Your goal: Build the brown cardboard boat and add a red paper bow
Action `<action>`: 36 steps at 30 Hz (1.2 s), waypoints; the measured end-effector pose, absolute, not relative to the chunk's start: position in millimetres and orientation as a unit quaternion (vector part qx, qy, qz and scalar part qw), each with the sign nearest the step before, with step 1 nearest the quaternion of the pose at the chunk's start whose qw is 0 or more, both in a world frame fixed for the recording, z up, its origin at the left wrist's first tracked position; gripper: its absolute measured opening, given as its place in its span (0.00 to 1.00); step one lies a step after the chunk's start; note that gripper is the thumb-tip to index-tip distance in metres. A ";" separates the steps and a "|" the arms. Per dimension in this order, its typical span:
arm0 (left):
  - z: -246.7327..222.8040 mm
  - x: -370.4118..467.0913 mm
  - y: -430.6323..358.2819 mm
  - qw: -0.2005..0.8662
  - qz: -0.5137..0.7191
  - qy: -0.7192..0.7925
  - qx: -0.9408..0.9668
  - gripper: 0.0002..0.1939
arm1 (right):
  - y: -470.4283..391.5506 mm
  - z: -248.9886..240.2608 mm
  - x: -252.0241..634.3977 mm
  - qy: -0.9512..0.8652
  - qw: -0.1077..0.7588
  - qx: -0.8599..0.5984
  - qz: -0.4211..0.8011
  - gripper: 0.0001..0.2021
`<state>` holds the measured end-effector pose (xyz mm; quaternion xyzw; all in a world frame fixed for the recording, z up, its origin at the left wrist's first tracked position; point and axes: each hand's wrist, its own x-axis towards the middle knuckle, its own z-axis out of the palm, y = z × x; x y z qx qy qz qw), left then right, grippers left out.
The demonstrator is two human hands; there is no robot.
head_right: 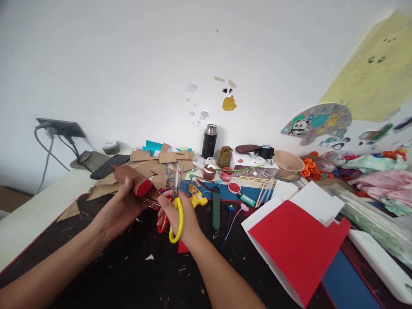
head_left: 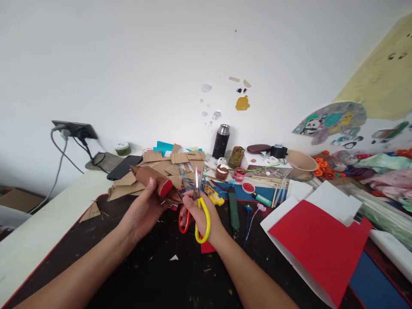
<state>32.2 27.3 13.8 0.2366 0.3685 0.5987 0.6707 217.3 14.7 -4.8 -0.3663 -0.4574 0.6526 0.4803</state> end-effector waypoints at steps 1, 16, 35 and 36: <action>10.4 33.0 26.7 0.671 0.598 0.367 0.239 0.20 | 15.2 -6.6 216.9 -0.458 0.480 -0.367 0.652 0.35; 4.7 21.1 32.6 0.697 0.578 0.303 0.296 0.20 | 24.2 0.0 228.1 -0.395 0.523 -0.393 0.645 0.25; -4.5 11.6 42.5 0.703 0.607 0.293 0.225 0.19 | 31.9 10.7 240.9 -0.326 0.589 -0.384 0.633 0.31; -4.9 11.4 43.0 0.705 0.608 0.292 0.220 0.18 | 32.0 11.0 241.1 -0.324 0.590 -0.384 0.631 0.31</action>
